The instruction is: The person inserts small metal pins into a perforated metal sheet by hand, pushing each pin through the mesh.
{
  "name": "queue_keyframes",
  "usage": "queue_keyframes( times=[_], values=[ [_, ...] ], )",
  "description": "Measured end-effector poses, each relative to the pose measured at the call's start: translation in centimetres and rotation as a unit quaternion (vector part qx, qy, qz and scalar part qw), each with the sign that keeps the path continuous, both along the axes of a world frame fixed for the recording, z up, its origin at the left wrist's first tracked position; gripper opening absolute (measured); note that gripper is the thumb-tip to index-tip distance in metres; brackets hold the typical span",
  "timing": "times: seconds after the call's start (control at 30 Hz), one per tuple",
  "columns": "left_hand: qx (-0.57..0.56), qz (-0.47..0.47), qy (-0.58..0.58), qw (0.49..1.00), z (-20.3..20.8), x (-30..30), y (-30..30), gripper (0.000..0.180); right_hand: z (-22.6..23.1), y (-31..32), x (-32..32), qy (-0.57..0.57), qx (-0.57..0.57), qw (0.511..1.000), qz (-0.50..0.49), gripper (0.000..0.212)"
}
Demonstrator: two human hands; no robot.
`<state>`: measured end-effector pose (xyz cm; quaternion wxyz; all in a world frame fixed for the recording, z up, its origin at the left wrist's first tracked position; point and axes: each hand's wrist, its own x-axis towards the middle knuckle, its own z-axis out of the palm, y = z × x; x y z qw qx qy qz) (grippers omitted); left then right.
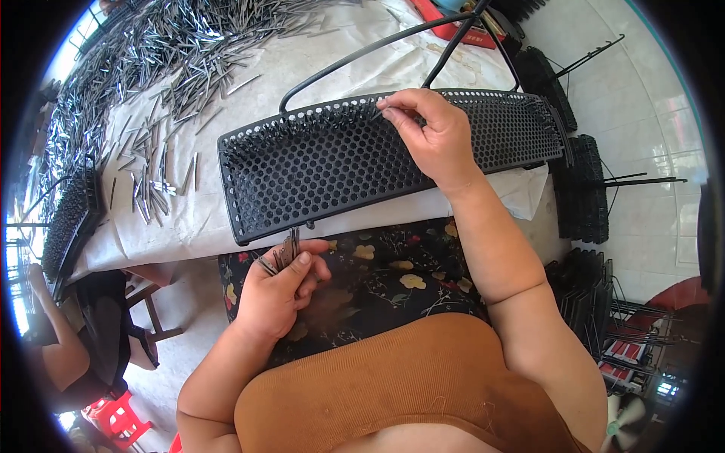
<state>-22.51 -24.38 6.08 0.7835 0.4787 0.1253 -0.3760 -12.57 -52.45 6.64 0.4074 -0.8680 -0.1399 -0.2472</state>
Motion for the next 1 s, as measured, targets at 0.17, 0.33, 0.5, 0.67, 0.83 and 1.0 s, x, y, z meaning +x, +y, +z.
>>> queue_keyframes(
  times=[0.17,0.33,0.5,0.67,0.83,1.0],
  values=[
    [0.003,-0.002,-0.003,1.0,0.0,0.0,0.0,0.023,-0.5,0.0,0.8,-0.047,-0.059,0.997,0.007,0.013],
    [0.004,-0.005,-0.002,1.0,0.0,0.0,0.1,0.023,-0.1,0.5,0.4,-0.095,-0.112,0.989,0.005,0.015],
    [-0.032,-0.008,-0.02,0.999,0.5,-0.1,0.4,0.023,2.5,6.2,-4.3,0.252,0.149,0.952,0.093,0.014],
    [-0.063,-0.015,-0.097,0.993,0.2,-0.5,1.0,0.02,2.7,10.0,-6.1,0.382,0.201,0.844,0.318,0.018],
    [-0.03,0.018,-0.076,0.996,0.3,-0.4,2.4,0.018,2.5,12.0,-5.8,0.453,0.278,0.796,0.289,0.011],
    [-0.079,0.042,-0.074,0.993,0.1,-0.2,3.5,0.019,2.9,13.5,-5.1,0.442,0.368,0.776,0.259,0.014]
  ],
)
